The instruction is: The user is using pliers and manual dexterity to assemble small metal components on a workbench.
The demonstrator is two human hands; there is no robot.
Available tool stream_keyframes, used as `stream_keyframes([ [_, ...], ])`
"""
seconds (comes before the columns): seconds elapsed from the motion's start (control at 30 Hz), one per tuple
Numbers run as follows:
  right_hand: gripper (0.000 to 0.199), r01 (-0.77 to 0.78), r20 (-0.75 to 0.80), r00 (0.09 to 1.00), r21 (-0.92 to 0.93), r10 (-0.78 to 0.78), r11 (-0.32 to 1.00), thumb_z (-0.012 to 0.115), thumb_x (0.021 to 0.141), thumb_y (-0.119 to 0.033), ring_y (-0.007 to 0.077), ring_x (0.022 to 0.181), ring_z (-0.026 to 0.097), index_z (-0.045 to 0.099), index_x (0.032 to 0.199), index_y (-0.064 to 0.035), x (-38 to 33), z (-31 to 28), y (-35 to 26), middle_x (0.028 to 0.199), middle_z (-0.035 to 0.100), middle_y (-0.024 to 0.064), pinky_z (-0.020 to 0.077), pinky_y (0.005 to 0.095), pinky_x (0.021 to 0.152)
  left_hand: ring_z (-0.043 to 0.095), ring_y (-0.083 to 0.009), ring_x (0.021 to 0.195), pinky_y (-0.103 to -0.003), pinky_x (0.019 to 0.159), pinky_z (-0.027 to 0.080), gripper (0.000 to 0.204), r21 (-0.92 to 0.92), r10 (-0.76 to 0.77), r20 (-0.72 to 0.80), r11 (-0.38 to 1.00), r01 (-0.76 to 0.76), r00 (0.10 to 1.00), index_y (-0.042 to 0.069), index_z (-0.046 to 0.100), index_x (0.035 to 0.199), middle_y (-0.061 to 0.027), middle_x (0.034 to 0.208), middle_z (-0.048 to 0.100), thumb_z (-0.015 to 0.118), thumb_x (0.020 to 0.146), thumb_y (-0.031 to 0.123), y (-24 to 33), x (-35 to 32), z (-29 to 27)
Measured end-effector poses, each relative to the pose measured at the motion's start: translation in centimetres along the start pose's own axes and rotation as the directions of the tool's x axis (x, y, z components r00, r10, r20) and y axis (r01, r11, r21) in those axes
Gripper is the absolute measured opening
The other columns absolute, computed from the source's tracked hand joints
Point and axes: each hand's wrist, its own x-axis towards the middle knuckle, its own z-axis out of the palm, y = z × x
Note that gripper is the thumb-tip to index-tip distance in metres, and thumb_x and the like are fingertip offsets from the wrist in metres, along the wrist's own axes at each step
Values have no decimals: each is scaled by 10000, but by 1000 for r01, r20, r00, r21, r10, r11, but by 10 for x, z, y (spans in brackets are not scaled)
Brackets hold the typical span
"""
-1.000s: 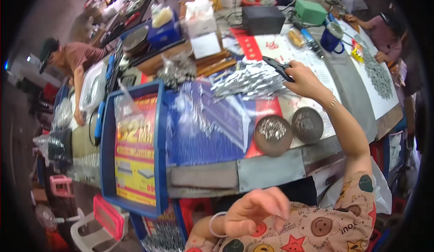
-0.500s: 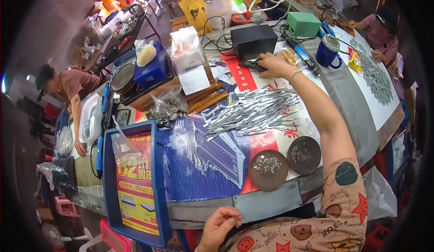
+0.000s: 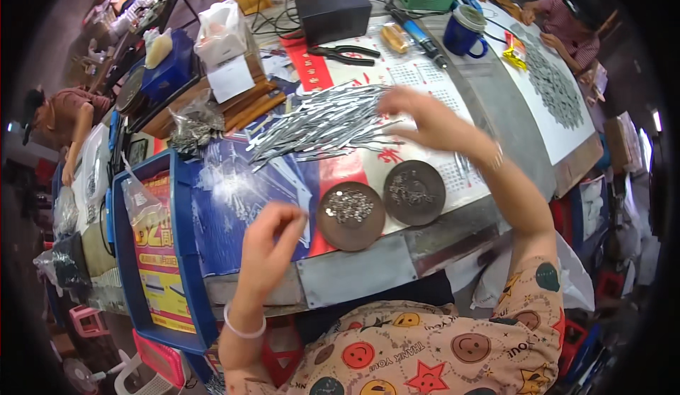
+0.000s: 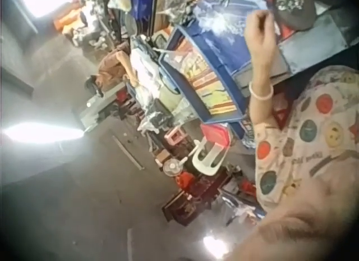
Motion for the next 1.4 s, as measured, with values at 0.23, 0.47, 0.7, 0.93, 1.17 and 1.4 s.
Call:
stream_keyframes([
  [0.23, 290, -319, 184, 946, 374, 268, 871, 658, 817, -129, 254, 940, 603, 591, 1082, -28, -160, 20, -114, 1096, 554, 127, 500, 339, 819, 558, -342, 786, -434, 686, 450, 126, 634, 394, 74, 691, -348, 916, 28, 609, 840, -150, 839, 541, 670, 755, 97, -54, 111, 36],
  [0.47, 249, -422, 77, 897, 441, 435, 792, 643, 828, -85, 227, 878, 614, 603, 1060, -5, -210, 44, -119, 1064, 575, 116, 496, 293, 786, 543, -353, 761, -432, 675, 438, 153, 590, 395, 188, 687, -425, 899, 24, 559, 801, -150, 805, 537, 681, 746, 99, -64, 130, 49],
  [0.7, 238, -435, 126, 893, 486, 432, 758, 614, 851, -146, 259, 874, 613, 600, 1049, -14, -186, 48, -112, 1031, 571, 116, 498, 335, 762, 551, -337, 790, -430, 683, 446, 186, 704, 359, 299, 542, -459, 884, 40, 548, 827, -131, 812, 554, 691, 737, 119, -64, 132, 43],
  [0.93, 223, -372, 76, 927, 333, 368, 867, 611, 835, -138, 302, 874, 596, 585, 1024, -24, -177, 58, -110, 999, 562, 119, 489, 373, 751, 569, -250, 809, -355, 678, 477, 122, 794, 416, 537, 45, -606, 734, 49, 560, 895, -96, 824, 553, 526, 784, 87, -59, 122, 50],
  [1.17, 225, -374, -57, 915, 253, 400, 892, 633, 810, -119, 312, 865, 590, 590, 1006, -18, -173, 49, -102, 990, 562, 132, 484, 379, 745, 581, -278, 819, -390, 671, 482, 202, 700, 565, 275, 437, -565, 778, 25, 571, 994, -135, 838, 571, 523, 799, 11, -32, 97, 35],
  [1.4, 238, -387, -165, 913, -67, 372, 920, 641, 787, -101, 294, 899, 571, 595, 1010, -32, -143, 47, -70, 997, 567, 117, 450, 377, 770, 605, -131, 798, -248, 723, 486, 181, -93, 70, -285, 991, -100, 956, -48, 557, 1055, -54, 873, 593, 564, 875, -39, -8, -6, 32],
])
